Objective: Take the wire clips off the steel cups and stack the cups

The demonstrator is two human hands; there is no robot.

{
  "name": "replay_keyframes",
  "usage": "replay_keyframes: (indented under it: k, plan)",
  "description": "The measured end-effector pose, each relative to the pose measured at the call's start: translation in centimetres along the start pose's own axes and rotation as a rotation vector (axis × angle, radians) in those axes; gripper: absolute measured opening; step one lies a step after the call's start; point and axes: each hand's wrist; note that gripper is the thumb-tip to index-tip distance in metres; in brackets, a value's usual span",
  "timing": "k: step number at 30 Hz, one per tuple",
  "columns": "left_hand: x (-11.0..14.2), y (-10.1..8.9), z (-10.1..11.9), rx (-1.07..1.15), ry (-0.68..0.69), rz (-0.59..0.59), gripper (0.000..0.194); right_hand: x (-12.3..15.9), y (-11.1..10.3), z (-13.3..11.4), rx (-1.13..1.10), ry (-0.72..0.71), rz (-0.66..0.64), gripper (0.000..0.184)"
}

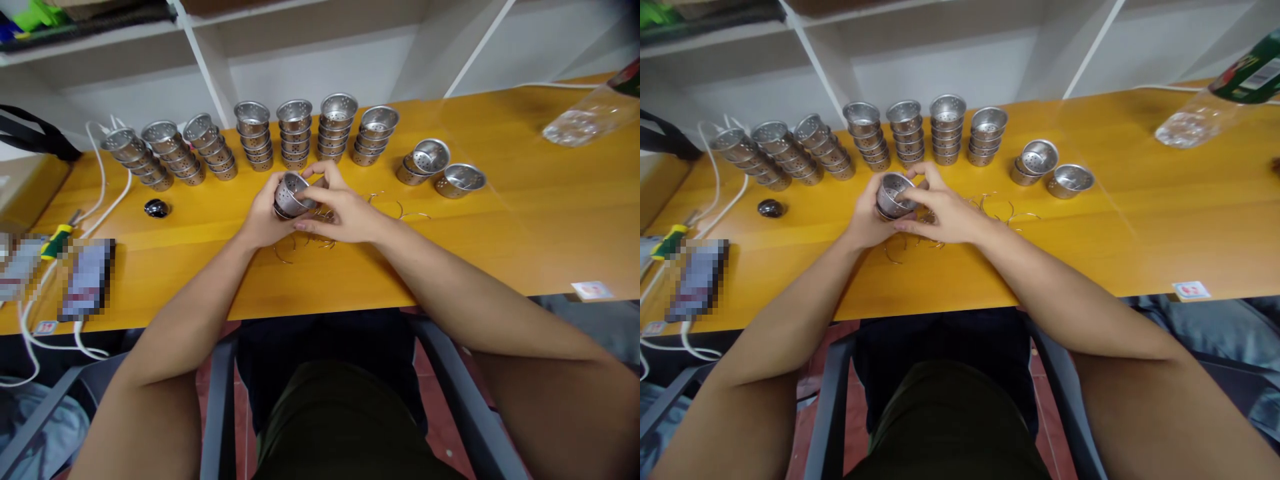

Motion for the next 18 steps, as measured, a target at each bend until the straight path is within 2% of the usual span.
replay_keyframes:
  k: [2,6,9,11,15,18]
  plan:
    - [0.0,-0.2,0.0,0.002,0.025,-0.004,0.101,0.2,-0.2,0.2,-0.008,-0.005,-0.003,0.05]
    - [-0.2,-0.4,-0.3,-0.046,0.04,-0.007,0.105,0.3,-1.1,-0.5,0.037,0.06,0.034,0.057]
    - [-0.3,-0.5,-0.2,-0.085,0.027,-0.024,0.102,0.3,-1.3,-1.1,0.061,0.074,0.074,0.043]
    - [-0.4,-0.5,0.1,-0.108,0.027,-0.042,0.098,0.2,-0.7,-0.9,0.01,0.106,0.093,0.034]
    - [-0.5,-0.8,0.8,-0.146,0.039,-0.073,0.094,-0.2,1.3,0.4,-0.16,0.239,0.159,0.044]
    - [-0.6,-0.7,0.9,-0.161,0.043,-0.075,0.092,-0.4,2.2,0.9,-0.163,0.295,0.251,0.035]
Point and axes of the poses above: each hand's wrist, its own x-axis away from the middle knuckle, its own y-axis out of the palm, z = x × y, and after that the axes turned 3 degrees about -z, right-handed
